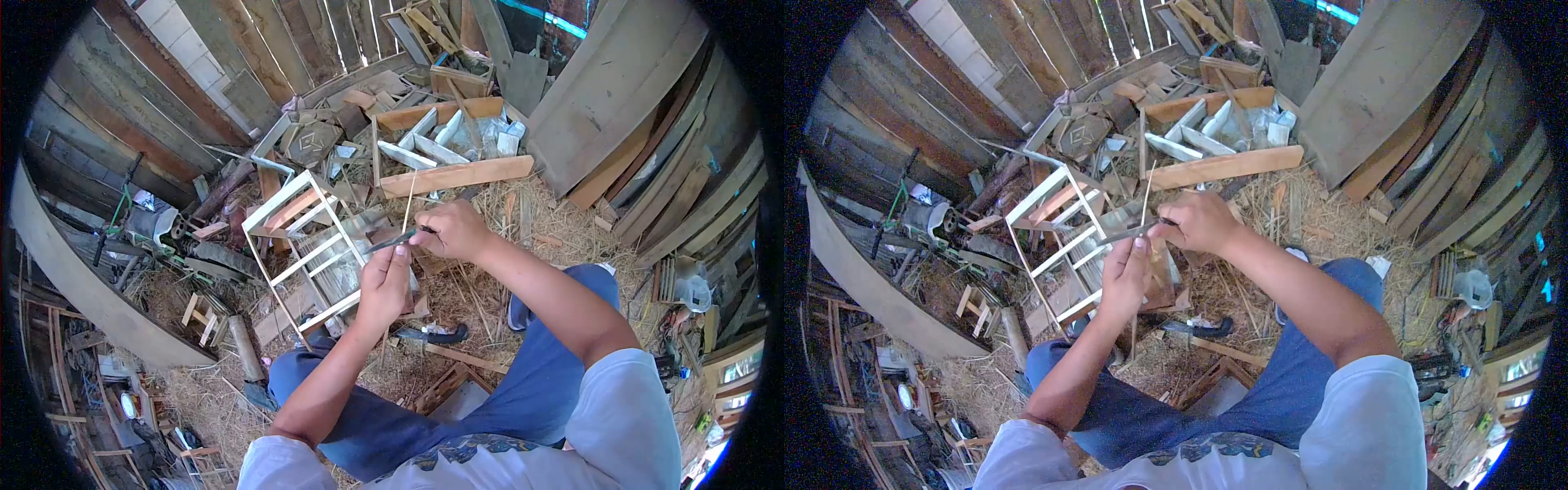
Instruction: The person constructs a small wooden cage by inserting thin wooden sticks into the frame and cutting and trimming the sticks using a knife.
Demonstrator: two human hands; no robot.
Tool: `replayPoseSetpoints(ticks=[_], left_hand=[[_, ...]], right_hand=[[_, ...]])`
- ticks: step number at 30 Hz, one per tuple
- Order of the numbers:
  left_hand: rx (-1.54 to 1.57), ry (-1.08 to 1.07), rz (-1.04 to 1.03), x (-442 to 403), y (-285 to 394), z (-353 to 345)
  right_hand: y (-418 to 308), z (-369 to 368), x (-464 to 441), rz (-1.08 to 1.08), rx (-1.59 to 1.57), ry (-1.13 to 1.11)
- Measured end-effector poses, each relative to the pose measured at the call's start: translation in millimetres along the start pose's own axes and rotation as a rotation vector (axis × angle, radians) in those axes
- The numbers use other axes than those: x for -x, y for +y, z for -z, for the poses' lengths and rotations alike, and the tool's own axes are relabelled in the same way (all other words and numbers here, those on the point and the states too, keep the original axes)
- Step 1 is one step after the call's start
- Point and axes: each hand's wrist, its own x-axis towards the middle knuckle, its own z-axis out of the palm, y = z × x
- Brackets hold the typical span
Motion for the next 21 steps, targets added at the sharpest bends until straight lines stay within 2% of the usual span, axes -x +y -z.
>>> replayPoseSetpoints(ticks=[2, 5, 6, 8, 9, 11, 12, 14, 15, 16, 18, 21], left_hand=[[0.179, -0.058, 0.107, 5, 6, -3], [0.243, -0.051, 0.172, 7, 7, -2], [0.243, -0.051, 0.167, 7, 8, -2], [0.300, -0.015, 0.153, 7, 10, 1], [0.302, -0.009, 0.146, 4, 8, 4], [-0.038, 0.080, 0.080, -2, -6, 17], [-0.032, 0.093, 0.082, -7, -16, 27], [-0.100, 0.167, 0.014, -25, -31, 47], [-0.350, 0.211, -0.027, -25, -14, 47], [-0.342, 0.225, -0.029, -25, -6, 48], [-0.700, 0.205, -0.136, -24, 1, 45], [-0.824, 0.137, -0.135, -20, -4, 39]], right_hand=[[3, -1, 6, -0.029, 0.073, -0.033], [11, -4, 13, -0.076, 0.065, -0.091], [9, -2, 10, -0.073, 0.067, -0.088], [7, 3, 3, -0.155, -0.058, -0.260], [8, 3, 0, -0.147, -0.057, -0.261], [9, 4, -1, -0.198, -0.284, -0.298], [8, 6, -3, -0.191, -0.286, -0.310], [7, 12, -13, -0.585, -0.411, -0.350], [12, -1, -10, -0.568, -0.541, -0.158], [6, 3, -15, -0.558, -0.537, -0.171], [-4, 13, -20, -0.505, -0.151, -0.147], [-8, 9, -19, -0.412, -0.003, -0.100]])
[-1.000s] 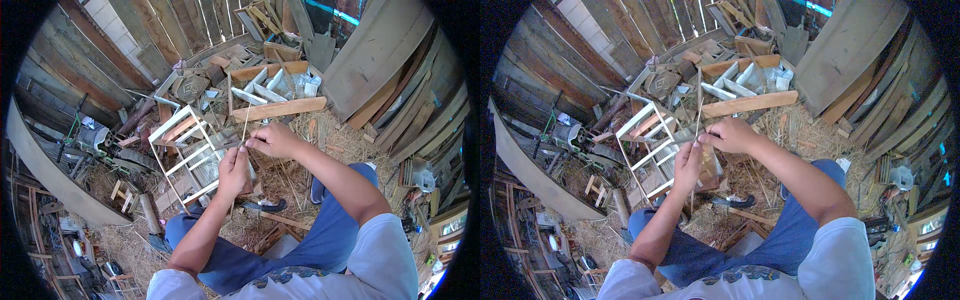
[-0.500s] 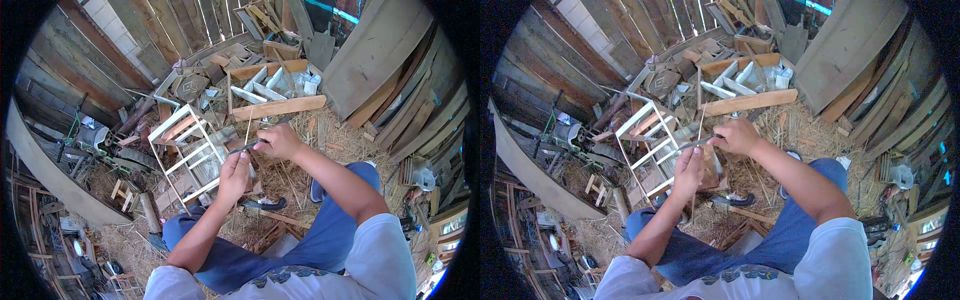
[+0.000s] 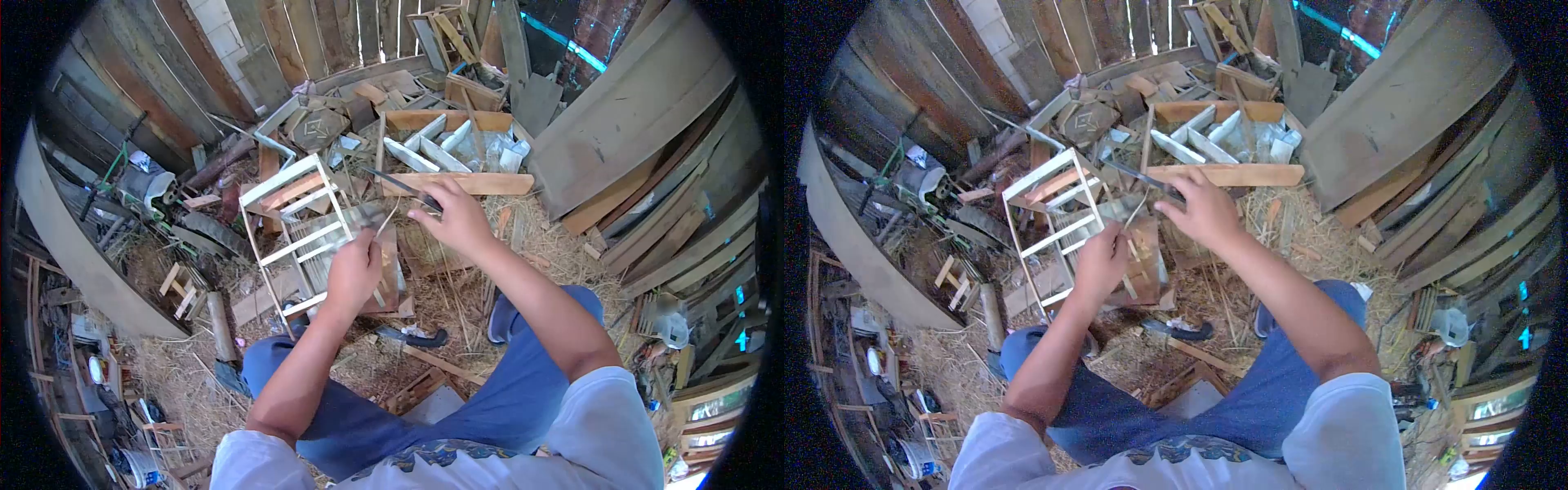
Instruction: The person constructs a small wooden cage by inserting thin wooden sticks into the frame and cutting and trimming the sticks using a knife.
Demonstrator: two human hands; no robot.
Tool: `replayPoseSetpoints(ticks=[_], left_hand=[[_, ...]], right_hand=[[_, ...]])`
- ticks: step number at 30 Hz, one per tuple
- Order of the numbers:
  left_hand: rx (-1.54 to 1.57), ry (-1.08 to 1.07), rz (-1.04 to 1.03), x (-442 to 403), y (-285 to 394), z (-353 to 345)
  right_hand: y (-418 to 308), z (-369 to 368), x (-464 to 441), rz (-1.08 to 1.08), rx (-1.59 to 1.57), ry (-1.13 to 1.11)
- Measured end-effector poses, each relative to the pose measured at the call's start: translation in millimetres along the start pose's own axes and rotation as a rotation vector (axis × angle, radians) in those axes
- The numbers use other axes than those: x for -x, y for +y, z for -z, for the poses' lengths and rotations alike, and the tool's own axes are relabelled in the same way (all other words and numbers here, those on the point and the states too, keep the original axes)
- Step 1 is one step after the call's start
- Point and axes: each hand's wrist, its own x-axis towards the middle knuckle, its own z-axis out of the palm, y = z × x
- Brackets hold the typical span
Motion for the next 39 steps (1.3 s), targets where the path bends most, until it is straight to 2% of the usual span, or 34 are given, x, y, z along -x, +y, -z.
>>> replayPoseSetpoints(ticks=[2, 3, 5, 6, 9, 14, 16, 19, 27, 33, 36, 39], left_hand=[[-0.068, -0.032, -0.039, 1, 1, -3], [-0.152, -0.057, -0.089, 1, 4, -3], [-0.126, -0.037, -0.104, 0, 8, -4], [-0.136, -0.049, -0.114, 0, 7, -4], [-0.123, -0.046, -0.132, -3, 6, -8], [-0.076, 0.000, -0.133, -5, 6, -17], [-0.109, -0.045, -0.075, -6, 6, -18], [-0.080, -0.013, -0.071, -6, 3, -27], [-0.042, 0.025, 0.022, -4, 13, -33], [0.007, 0.070, 0.000, 1, 15, -43], [0.031, 0.112, 0.024, 0, 14, -45], [0.065, 0.123, -0.003, -7, 14, -36]], right_hand=[[1, -4, 1, 0.154, 0.053, 0.068], [1, -6, 3, 0.150, 0.058, 0.058], [2, -7, 4, 0.229, 0.018, -0.032], [4, -8, 6, 0.165, 0.021, -0.104], [17, -15, 3, 0.167, -0.013, -0.165], [23, -20, 3, 0.185, -0.076, -0.150], [23, -21, 4, 0.178, -0.122, -0.154], [23, -22, 1, 0.062, -0.115, -0.222], [7, -25, 11, 0.039, -0.110, 0.005], [-3, -35, 23, -0.030, -0.079, 0.026], [-10, -36, 23, 0.017, -0.117, 0.116], [-5, -27, 9, 0.014, -0.148, 0.080]])
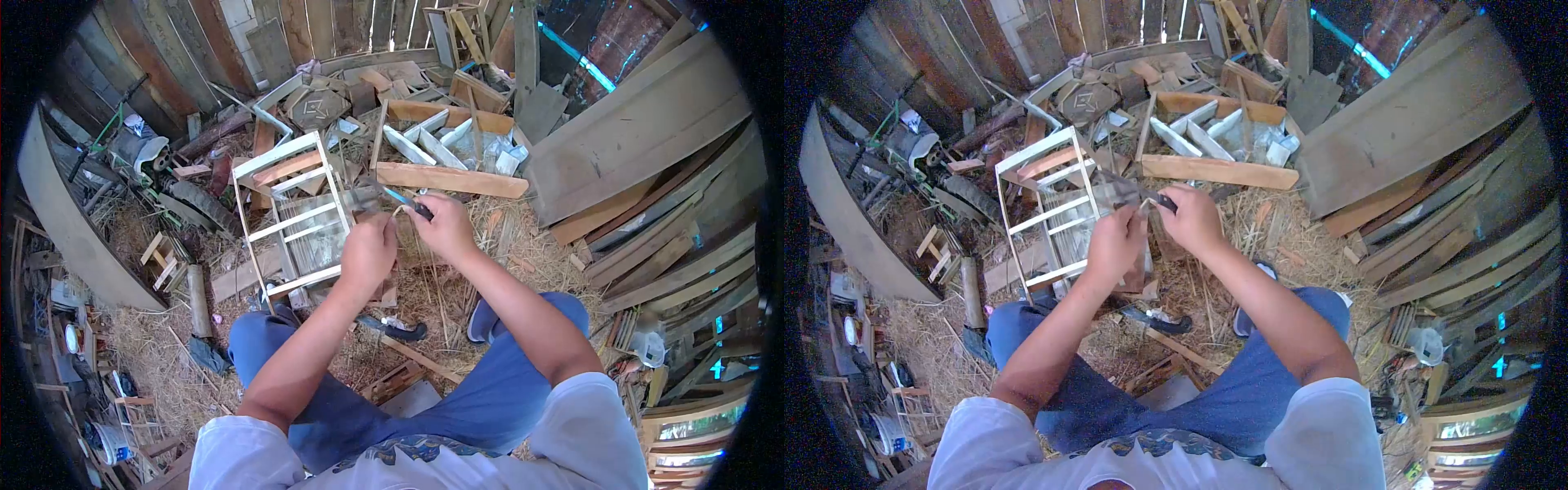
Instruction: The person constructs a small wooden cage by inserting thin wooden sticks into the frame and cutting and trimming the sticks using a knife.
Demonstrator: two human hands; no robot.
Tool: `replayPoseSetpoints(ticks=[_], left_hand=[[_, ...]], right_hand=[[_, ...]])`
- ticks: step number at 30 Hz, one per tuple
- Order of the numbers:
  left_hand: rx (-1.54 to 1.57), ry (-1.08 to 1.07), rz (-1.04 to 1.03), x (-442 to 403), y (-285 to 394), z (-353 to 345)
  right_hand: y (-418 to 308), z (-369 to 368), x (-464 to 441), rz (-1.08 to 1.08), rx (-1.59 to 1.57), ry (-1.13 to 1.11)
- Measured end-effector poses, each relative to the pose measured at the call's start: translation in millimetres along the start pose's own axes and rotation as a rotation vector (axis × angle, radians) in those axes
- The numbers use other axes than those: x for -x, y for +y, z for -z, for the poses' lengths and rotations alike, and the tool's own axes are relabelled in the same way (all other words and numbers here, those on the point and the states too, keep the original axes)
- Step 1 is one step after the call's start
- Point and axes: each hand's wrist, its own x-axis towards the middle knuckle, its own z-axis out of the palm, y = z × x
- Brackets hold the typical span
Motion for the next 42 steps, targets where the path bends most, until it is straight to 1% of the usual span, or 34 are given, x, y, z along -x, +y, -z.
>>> replayPoseSetpoints(ticks=[1, 2, 4, 5, 6, 7, 8, 9, 10, 11, 12, 14, 15, 16, 17, 18, 19, 20, 21, 22, 23, 25, 26, 28, 29, 30, 32, 33, 35, 36, 38, 39, 41, 42], left_hand=[[0.016, -0.018, -0.029, -3, 2, 7], [0.021, -0.015, -0.031, -4, 1, 13], [0.052, -0.152, -0.092, -6, 0, 25], [0.076, -0.171, -0.141, -5, 2, 29], [0.078, -0.175, -0.140, -5, 3, 32], [0.078, -0.208, -0.213, -4, 3, 35], [0.078, -0.240, -0.285, -3, 3, 37], [0.079, -0.242, -0.283, -1, 0, 37], [0.081, -0.296, -0.282, 1, -4, 37], [0.082, -0.349, -0.282, 4, -6, 36], [0.082, -0.348, -0.282, 8, -5, 33], [0.291, -0.278, -0.175, 17, -3, 27], [0.291, -0.280, -0.177, 19, 2, 26], [0.330, -0.217, -0.144, 22, 9, 27], [0.369, -0.153, -0.110, 23, 12, 28], [0.366, -0.150, -0.111, 22, 10, 28], [0.285, -0.088, -0.126, 21, 7, 29], [0.204, -0.026, -0.139, 20, 4, 31], [0.199, -0.021, -0.139, 18, 5, 35], [0.155, 0.035, -0.127, 15, 6, 39], [0.112, 0.093, -0.113, 12, 6, 43], [0.135, 0.100, -0.090, 6, 2, 46], [0.162, 0.097, -0.068, 5, -1, 46], [0.164, 0.097, -0.070, 3, -5, 44], [0.167, 0.091, -0.074, 2, -7, 42], [0.168, 0.093, -0.075, 2, -8, 39], [0.439, -0.031, 0.123, 4, -12, 34], [0.439, -0.028, 0.125, 4, -13, 30], [0.544, -0.052, 0.118, 6, -15, 25], [0.544, -0.052, 0.121, 7, -18, 22], [0.749, -0.134, 0.232, 8, -22, 16], [0.749, -0.138, 0.232, 8, -19, 17], [0.786, -0.223, 0.293, 10, -15, 19], [0.785, -0.227, 0.294, 9, -15, 18]], right_hand=[[6, 2, -3, -0.046, -0.012, -0.074], [14, 5, -7, -0.043, -0.006, -0.074], [25, 16, -14, -0.067, -0.151, -0.308], [31, 21, -16, -0.070, -0.149, -0.309], [33, 27, -18, -0.080, -0.262, -0.428], [34, 33, -19, -0.090, -0.377, -0.547], [34, 38, -19, -0.095, -0.378, -0.548], [34, 43, -19, -0.045, -0.407, -0.613], [33, 46, -19, 0.007, -0.435, -0.677], [31, 48, -18, 0.007, -0.435, -0.677], [29, 48, -18, -0.029, -0.469, -0.697], [28, 47, -17, -0.065, -0.501, -0.713], [28, 43, -16, -0.213, -0.603, -0.753], [28, 40, -14, -0.363, -0.704, -0.790], [27, 37, -14, -0.363, -0.706, -0.789], [24, 35, -15, -0.336, -0.678, -0.728], [22, 33, -17, -0.307, -0.650, -0.668], [25, 27, -18, -0.301, -0.652, -0.672], [33, 18, -17, -0.220, -0.613, -0.504], [37, 11, -18, -0.140, -0.572, -0.337], [42, 9, -21, -0.132, -0.574, -0.341], [51, 15, -29, -0.393, -0.387, -0.247], [54, 15, -29, -0.387, -0.388, -0.250], [58, 16, -27, -0.356, -0.139, -0.168], [60, 16, -25, -0.334, -0.064, -0.163], [62, 13, -23, -0.332, -0.063, -0.162], [63, 2, -18, 0.136, 0.216, 0.142], [57, 2, -17, 0.139, 0.215, 0.139], [29, 13, -16, 0.188, 0.052, 0.018], [7, 22, -17, 0.188, 0.051, 0.015], [-29, 38, -18, -0.183, 0.193, -0.399], [-29, 36, -16, -0.186, 0.193, -0.398], [-26, 33, -12, -0.046, 0.159, -0.356], [-20, 30, -11, -0.050, 0.158, -0.355]])
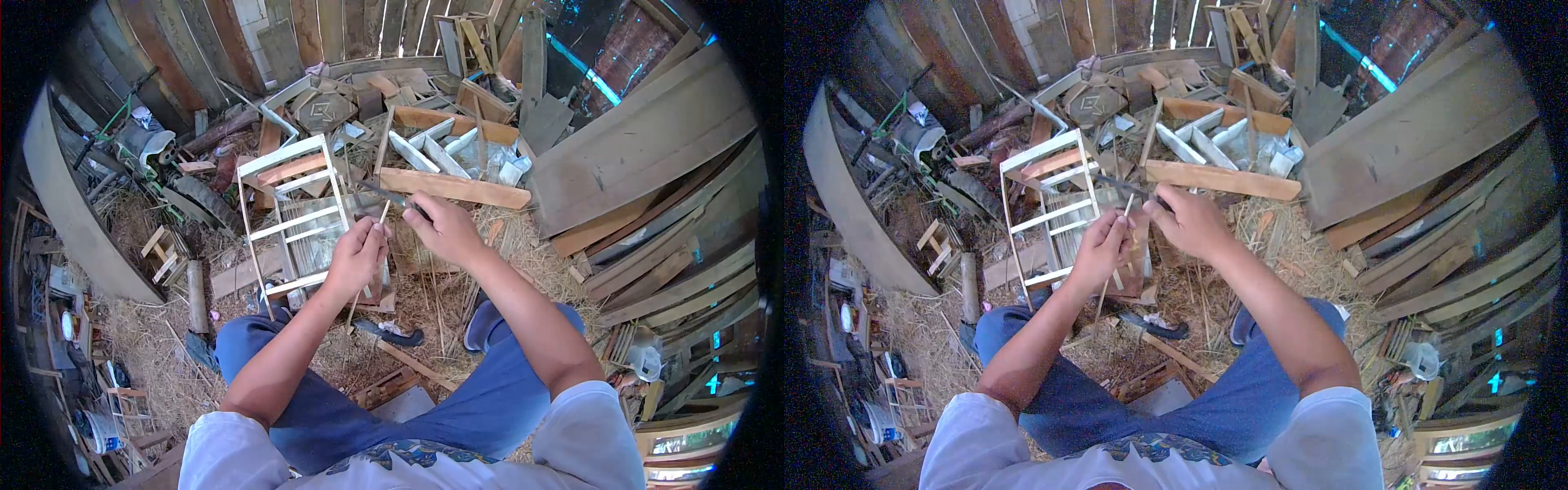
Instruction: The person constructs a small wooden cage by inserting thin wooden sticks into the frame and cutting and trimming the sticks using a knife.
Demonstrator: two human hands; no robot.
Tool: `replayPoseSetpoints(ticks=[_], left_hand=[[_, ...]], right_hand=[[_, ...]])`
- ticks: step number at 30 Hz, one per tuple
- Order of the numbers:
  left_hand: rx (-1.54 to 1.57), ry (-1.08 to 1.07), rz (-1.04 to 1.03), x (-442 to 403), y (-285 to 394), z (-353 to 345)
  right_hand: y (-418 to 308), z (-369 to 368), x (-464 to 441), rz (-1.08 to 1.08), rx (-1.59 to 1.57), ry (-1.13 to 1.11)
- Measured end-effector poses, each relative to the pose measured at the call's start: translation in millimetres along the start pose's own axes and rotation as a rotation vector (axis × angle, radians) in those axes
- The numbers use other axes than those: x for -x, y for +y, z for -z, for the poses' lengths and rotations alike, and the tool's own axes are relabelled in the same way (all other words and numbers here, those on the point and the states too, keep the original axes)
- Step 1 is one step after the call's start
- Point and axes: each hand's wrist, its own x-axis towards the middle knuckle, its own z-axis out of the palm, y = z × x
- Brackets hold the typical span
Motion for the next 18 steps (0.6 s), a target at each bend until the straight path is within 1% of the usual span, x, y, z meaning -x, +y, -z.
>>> replayPoseSetpoints(ticks=[2, 3, 5, 6, 8, 9, 11, 15, 17, 18], left_hand=[[0.086, -0.055, -0.012, -1, -2, 0], [0.085, -0.057, -0.010, -1, 0, -1], [0.108, -0.028, -0.020, 1, 3, -5], [0.108, -0.030, -0.018, 1, 4, -5], [-0.032, 0.002, -0.126, 2, 4, -5], [-0.030, 0.002, -0.124, 2, 5, -6], [-0.192, 0.044, -0.198, 4, 6, -5], [-0.279, 0.080, -0.207, 7, 8, -6], [-0.401, 0.097, -0.212, 11, 14, -6], [-0.402, 0.096, -0.211, 13, 18, -6]], right_hand=[[14, -8, -2, 0.312, -0.068, 0.068], [16, -8, -2, 0.310, -0.069, 0.069], [21, -9, -1, 0.377, -0.027, 0.031], [22, -9, -1, 0.374, -0.028, 0.032], [24, -9, -1, 0.299, -0.039, -0.003], [23, -8, -1, 0.298, -0.039, -0.005], [21, -7, 0, 0.275, -0.005, -0.004], [18, -9, 1, 0.301, -0.001, 0.035], [18, -11, 1, 0.347, 0.002, 0.069], [18, -12, 1, 0.346, 0.001, 0.070]])
